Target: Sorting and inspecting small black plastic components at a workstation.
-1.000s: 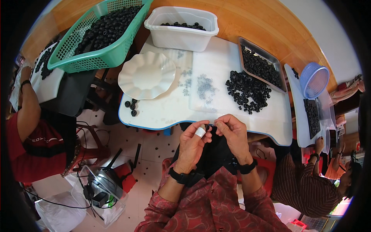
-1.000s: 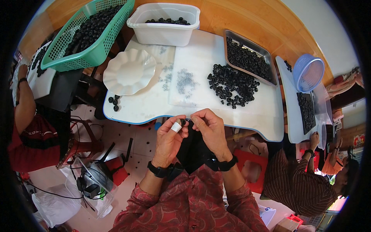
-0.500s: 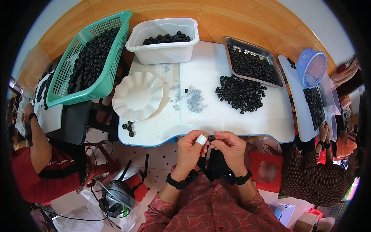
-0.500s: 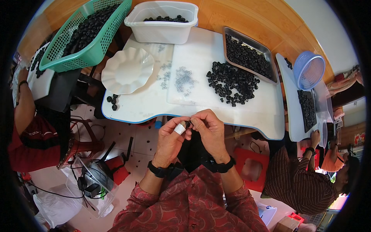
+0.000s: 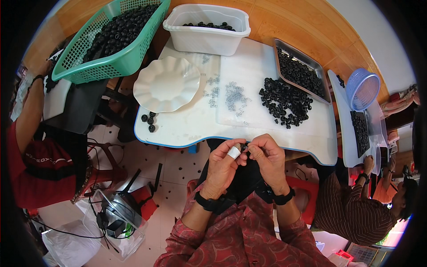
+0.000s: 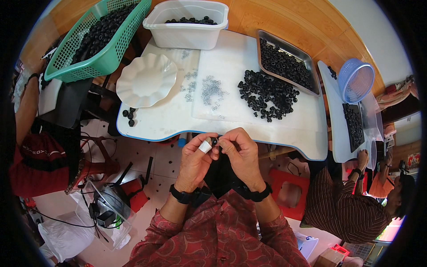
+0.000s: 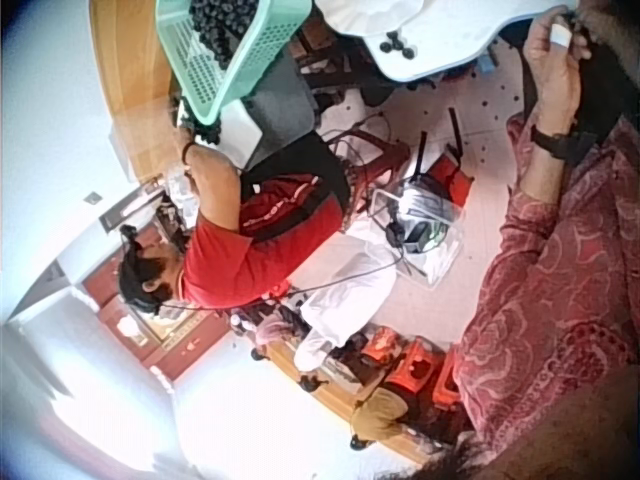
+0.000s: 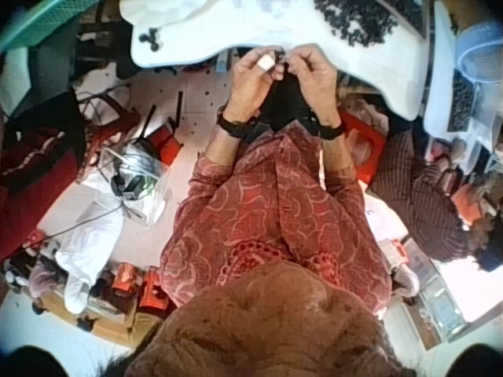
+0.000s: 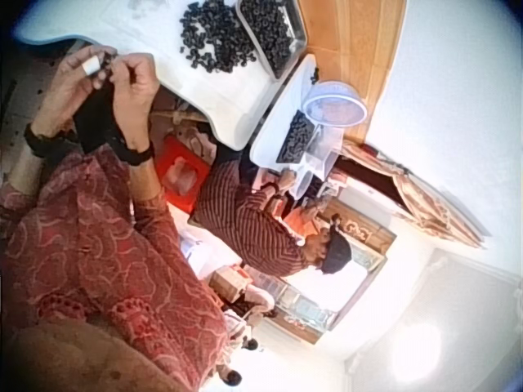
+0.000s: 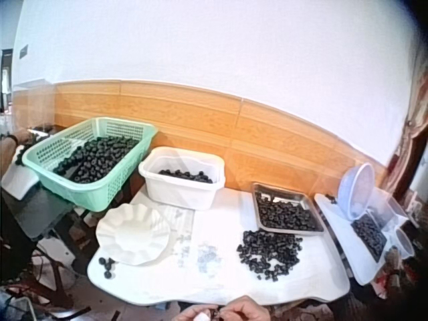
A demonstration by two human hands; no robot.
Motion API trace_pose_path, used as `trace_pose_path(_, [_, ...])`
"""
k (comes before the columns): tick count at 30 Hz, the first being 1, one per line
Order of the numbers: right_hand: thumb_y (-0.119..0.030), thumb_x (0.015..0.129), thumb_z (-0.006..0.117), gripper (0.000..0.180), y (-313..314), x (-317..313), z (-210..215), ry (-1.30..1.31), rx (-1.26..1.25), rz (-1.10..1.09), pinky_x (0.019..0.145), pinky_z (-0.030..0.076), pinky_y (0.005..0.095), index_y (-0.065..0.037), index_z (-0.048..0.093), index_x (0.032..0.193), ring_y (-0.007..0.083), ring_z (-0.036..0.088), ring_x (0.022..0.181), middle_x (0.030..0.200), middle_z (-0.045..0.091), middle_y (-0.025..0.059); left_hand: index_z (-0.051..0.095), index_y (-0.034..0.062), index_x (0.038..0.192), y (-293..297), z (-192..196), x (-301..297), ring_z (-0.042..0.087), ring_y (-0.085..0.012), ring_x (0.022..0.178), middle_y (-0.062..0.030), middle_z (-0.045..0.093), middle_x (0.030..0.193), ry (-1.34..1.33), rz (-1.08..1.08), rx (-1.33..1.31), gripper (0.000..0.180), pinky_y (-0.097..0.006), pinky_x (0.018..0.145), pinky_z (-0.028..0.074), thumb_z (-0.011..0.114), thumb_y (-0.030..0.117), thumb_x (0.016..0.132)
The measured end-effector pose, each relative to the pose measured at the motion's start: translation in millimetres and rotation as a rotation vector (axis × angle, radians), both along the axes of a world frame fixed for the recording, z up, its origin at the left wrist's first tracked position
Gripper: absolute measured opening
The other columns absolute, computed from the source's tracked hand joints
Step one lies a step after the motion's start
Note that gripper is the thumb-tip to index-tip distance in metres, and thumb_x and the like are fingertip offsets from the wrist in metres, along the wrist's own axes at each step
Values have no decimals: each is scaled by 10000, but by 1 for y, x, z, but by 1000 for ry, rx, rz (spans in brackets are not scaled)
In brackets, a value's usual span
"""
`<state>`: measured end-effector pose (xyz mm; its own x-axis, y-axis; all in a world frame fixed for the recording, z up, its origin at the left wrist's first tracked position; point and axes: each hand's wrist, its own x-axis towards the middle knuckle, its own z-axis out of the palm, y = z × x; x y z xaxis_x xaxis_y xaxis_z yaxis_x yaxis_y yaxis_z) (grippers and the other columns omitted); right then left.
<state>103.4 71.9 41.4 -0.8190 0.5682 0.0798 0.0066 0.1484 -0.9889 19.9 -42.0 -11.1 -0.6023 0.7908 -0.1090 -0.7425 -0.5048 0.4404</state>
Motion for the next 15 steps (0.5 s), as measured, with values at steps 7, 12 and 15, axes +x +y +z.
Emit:
trace_pose_path(7, [7, 921, 641, 29, -3, -1, 3, 22, 157, -9, 687, 506, 242, 23, 618, 926, 102, 605, 781, 910, 595, 55, 615, -46, 1190, 0, 1, 1, 615, -131, 794, -47, 646, 949, 8, 18, -30, 252, -250, 703, 518, 587, 80, 975])
trace_pose_path(12, [21, 899, 660, 40, 0, 1, 2, 0, 299, -19, 678, 515, 246, 18, 625, 919, 119, 632, 770, 905, 595, 71, 619, -51, 1186, 1, -1, 2, 617, -133, 794, -57, 642, 944, 40, 27, -57, 247, -254, 702, 521, 588, 67, 971])
trace_pose_path(15, [27, 894, 665, 47, -2, 0, 5, 6, 305, -5, 662, 522, 245, 19, 624, 917, 122, 643, 749, 891, 601, 74, 620, -52, 1186, 1, -2, 3, 618, -134, 792, -66, 640, 937, 69, 31, -68, 248, -259, 701, 524, 590, 59, 967])
